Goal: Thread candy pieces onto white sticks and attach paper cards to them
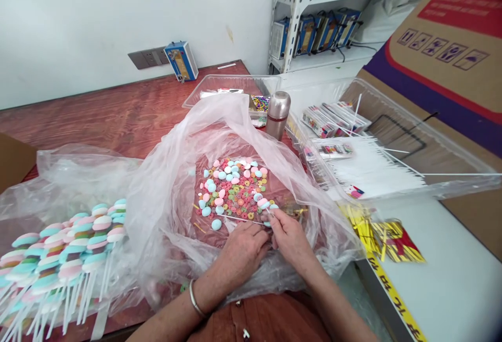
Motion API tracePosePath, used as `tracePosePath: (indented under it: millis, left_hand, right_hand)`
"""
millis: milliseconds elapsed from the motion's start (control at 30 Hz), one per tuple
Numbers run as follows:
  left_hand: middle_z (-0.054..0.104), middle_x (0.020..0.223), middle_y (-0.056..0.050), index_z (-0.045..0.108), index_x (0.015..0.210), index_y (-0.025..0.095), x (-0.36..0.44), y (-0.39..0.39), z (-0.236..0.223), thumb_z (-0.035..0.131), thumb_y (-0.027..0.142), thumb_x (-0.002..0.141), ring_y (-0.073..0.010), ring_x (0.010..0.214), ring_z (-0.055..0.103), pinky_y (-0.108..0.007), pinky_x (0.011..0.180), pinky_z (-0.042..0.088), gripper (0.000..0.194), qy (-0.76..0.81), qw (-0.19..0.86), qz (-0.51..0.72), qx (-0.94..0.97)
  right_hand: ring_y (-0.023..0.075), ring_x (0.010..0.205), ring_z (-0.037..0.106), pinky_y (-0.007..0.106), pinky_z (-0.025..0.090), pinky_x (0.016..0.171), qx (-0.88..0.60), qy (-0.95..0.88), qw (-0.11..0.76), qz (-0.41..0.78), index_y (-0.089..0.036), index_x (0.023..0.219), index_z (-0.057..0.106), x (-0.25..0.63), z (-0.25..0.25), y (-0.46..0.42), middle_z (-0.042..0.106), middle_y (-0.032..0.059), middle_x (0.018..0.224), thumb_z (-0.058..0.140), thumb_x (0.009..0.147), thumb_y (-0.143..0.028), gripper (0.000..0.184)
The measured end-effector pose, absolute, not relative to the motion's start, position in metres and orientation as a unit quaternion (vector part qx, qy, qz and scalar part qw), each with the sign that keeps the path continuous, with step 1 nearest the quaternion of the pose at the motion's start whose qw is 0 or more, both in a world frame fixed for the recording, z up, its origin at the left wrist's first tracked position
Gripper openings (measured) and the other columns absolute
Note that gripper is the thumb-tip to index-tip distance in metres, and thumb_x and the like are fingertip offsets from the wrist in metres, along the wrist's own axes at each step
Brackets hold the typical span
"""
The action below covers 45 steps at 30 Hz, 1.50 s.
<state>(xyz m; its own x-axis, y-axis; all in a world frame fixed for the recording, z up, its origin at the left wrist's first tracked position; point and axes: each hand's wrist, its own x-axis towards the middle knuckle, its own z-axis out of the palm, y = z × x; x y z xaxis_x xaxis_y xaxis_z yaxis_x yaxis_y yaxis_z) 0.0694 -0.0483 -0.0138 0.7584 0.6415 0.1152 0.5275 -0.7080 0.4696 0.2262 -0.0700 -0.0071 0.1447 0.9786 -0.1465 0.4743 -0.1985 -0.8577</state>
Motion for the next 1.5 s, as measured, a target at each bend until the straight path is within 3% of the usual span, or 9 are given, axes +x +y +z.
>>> tracePosePath:
  millis: [167, 367, 467, 567, 733, 933, 1067, 1200, 1500]
  left_hand:
    - [0.066, 0.09, -0.005, 0.064, 0.093, 0.018, 0.051, -0.056, -0.009, 0.059, 0.016, 0.089, -0.0207, 0.09, 0.061, -0.036, 0.084, 0.051, 0.007, 0.327, 0.248, 0.133, 0.902]
    - [0.069, 0.099, -0.007, 0.067, 0.092, 0.018, 0.04, -0.062, -0.009, 0.053, 0.016, 0.093, -0.0198, 0.098, 0.062, -0.038, 0.093, 0.05, 0.014, 0.3, 0.243, 0.178, 0.905]
    - [0.069, 0.103, -0.007, 0.066, 0.097, 0.018, 0.04, -0.063, -0.01, 0.055, 0.015, 0.092, -0.0211, 0.103, 0.061, -0.041, 0.099, 0.047, 0.013, 0.295, 0.225, 0.181, 0.911]
    - [0.069, 0.098, -0.006, 0.065, 0.097, 0.018, 0.04, -0.063, -0.012, 0.057, 0.016, 0.091, -0.022, 0.1, 0.061, -0.041, 0.095, 0.048, 0.01, 0.304, 0.213, 0.17, 0.913]
    - [0.066, 0.088, -0.006, 0.064, 0.089, 0.017, 0.042, -0.066, -0.014, 0.055, 0.02, 0.093, -0.0213, 0.089, 0.06, -0.039, 0.085, 0.05, 0.011, 0.319, 0.187, 0.164, 0.915]
    - [0.066, 0.095, -0.007, 0.065, 0.106, 0.019, 0.061, -0.066, -0.012, 0.049, 0.02, 0.097, -0.0212, 0.092, 0.06, -0.038, 0.085, 0.049, 0.019, 0.281, 0.155, 0.151, 0.935]
    - [0.067, 0.094, -0.006, 0.066, 0.101, 0.019, 0.077, -0.06, -0.018, 0.055, 0.017, 0.093, -0.0221, 0.094, 0.062, -0.037, 0.086, 0.05, 0.014, 0.281, 0.19, 0.124, 0.933]
    - [0.069, 0.098, -0.007, 0.065, 0.099, 0.018, 0.077, -0.054, -0.022, 0.058, 0.015, 0.09, -0.0207, 0.095, 0.064, -0.035, 0.086, 0.051, 0.012, 0.342, 0.27, 0.224, 0.872]
    - [0.07, 0.085, -0.003, 0.065, 0.099, 0.018, 0.073, -0.052, -0.012, 0.064, 0.016, 0.083, -0.0146, 0.075, 0.065, -0.027, 0.07, 0.051, 0.016, 0.431, 0.469, 0.32, 0.702]
  right_hand:
    - [0.0187, 0.058, 0.055, 0.027, 0.039, 0.058, -0.735, -0.491, 0.345, 0.317, -0.019, 0.089, 0.063, 0.248, -0.006, -0.072, 0.057, -0.0009, 0.056, 0.038, 0.094, -0.037, 0.032]
    - [0.0153, 0.047, 0.05, 0.025, 0.037, 0.051, -0.706, -0.463, 0.376, 0.383, -0.02, 0.097, 0.064, 0.252, 0.009, -0.104, 0.05, -0.0059, 0.049, 0.04, 0.094, -0.045, 0.035]
    - [0.0142, 0.043, 0.05, 0.025, 0.038, 0.048, -0.699, -0.442, 0.364, 0.429, -0.02, 0.097, 0.063, 0.248, 0.006, -0.12, 0.055, -0.0055, 0.052, 0.039, 0.095, -0.046, 0.035]
    - [0.0143, 0.042, 0.052, 0.026, 0.04, 0.047, -0.726, -0.416, 0.344, 0.427, -0.02, 0.092, 0.062, 0.247, -0.002, -0.132, 0.062, -0.0026, 0.059, 0.038, 0.093, -0.047, 0.036]
    - [0.0192, 0.046, 0.055, 0.029, 0.043, 0.053, -0.777, -0.392, 0.314, 0.38, -0.019, 0.093, 0.068, 0.249, -0.007, -0.143, 0.054, -0.003, 0.045, 0.036, 0.092, -0.05, 0.045]
    - [0.0197, 0.045, 0.051, 0.029, 0.04, 0.052, -0.774, -0.445, 0.302, 0.334, -0.017, 0.097, 0.069, 0.247, -0.007, -0.144, 0.051, -0.0032, 0.041, 0.034, 0.093, -0.045, 0.044]
    - [0.0211, 0.065, 0.063, 0.028, 0.046, 0.061, -0.743, -0.495, 0.331, 0.304, -0.018, 0.093, 0.068, 0.245, -0.003, -0.151, 0.066, 0.0032, 0.062, 0.037, 0.094, -0.04, 0.038]
    - [0.0214, 0.087, 0.067, 0.028, 0.049, 0.073, -0.725, -0.547, 0.34, 0.244, -0.018, 0.104, 0.068, 0.241, 0.001, -0.167, 0.073, 0.0088, 0.098, 0.037, 0.096, -0.033, 0.035]
    - [0.0216, 0.075, 0.07, 0.029, 0.05, 0.064, -0.731, -0.63, 0.213, 0.157, -0.022, 0.103, 0.067, 0.23, -0.004, -0.174, 0.072, 0.0062, 0.092, 0.034, 0.099, -0.029, 0.034]
